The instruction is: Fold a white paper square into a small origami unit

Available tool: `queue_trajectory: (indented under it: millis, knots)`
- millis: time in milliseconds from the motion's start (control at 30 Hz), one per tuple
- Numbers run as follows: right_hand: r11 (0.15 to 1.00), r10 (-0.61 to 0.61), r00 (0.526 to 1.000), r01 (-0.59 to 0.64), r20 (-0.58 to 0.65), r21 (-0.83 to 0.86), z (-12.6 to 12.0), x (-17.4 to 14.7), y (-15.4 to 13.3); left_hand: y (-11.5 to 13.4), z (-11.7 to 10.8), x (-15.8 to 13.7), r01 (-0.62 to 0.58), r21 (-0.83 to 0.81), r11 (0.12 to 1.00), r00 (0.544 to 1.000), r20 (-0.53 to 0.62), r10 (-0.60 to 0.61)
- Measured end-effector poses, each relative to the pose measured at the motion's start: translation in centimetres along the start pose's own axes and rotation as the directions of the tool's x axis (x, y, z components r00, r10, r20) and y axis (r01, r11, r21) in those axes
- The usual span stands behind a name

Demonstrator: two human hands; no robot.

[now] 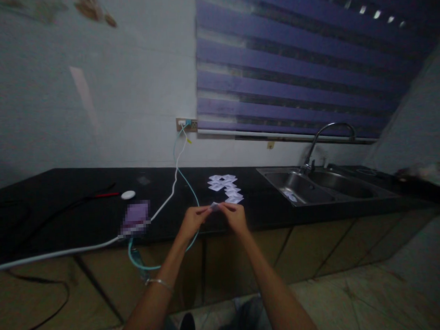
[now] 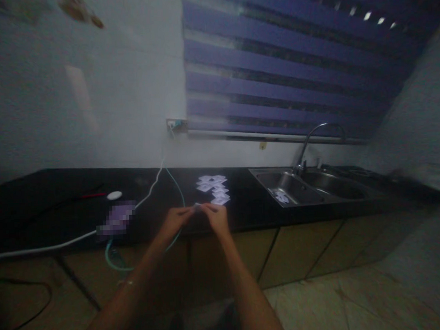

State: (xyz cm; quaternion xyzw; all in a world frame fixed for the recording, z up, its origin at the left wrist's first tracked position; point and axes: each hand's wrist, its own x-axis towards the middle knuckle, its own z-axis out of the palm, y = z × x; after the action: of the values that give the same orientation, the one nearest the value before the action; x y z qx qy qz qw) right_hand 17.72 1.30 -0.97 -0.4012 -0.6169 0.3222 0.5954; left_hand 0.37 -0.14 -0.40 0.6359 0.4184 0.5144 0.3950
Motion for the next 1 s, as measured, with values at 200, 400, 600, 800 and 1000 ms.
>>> queue_trajectory:
  millis: [200, 400, 600, 800, 1000]
  knots:
    - [0.992, 0.090, 0.987, -0.101, 0.131, 0.079, -0.3, 0.1, 0.4, 0.3, -0.1, 0.3, 0.063, -0.145, 0.987, 0.998, 0.007, -0.062]
    - [0.965, 0.166, 0.982, -0.180, 0.088, 0.190, -0.4, 0.2, 1.2, 0.6, -0.4, 0.3, 0.080, -0.201, 0.976, 0.997, 0.033, -0.075]
    - [0.967, 0.157, 0.982, -0.174, 0.105, 0.187, -0.4, 0.3, 0.9, 0.0, -0.3, 0.4, 0.125, -0.197, 0.972, 0.992, 0.030, -0.122]
    - [0.965, 0.125, 0.968, -0.169, 0.216, 0.199, -0.8, 0.5, 1.0, 0.1, -0.4, 0.3, 0.055, -0.155, 0.986, 0.998, 0.009, -0.054]
    - [0.978, 0.111, 0.976, -0.141, 0.186, 0.155, -1.1, 0.4, 1.0, 0.4, -0.4, 0.2, 0.056, -0.179, 0.982, 0.998, 0.017, -0.054]
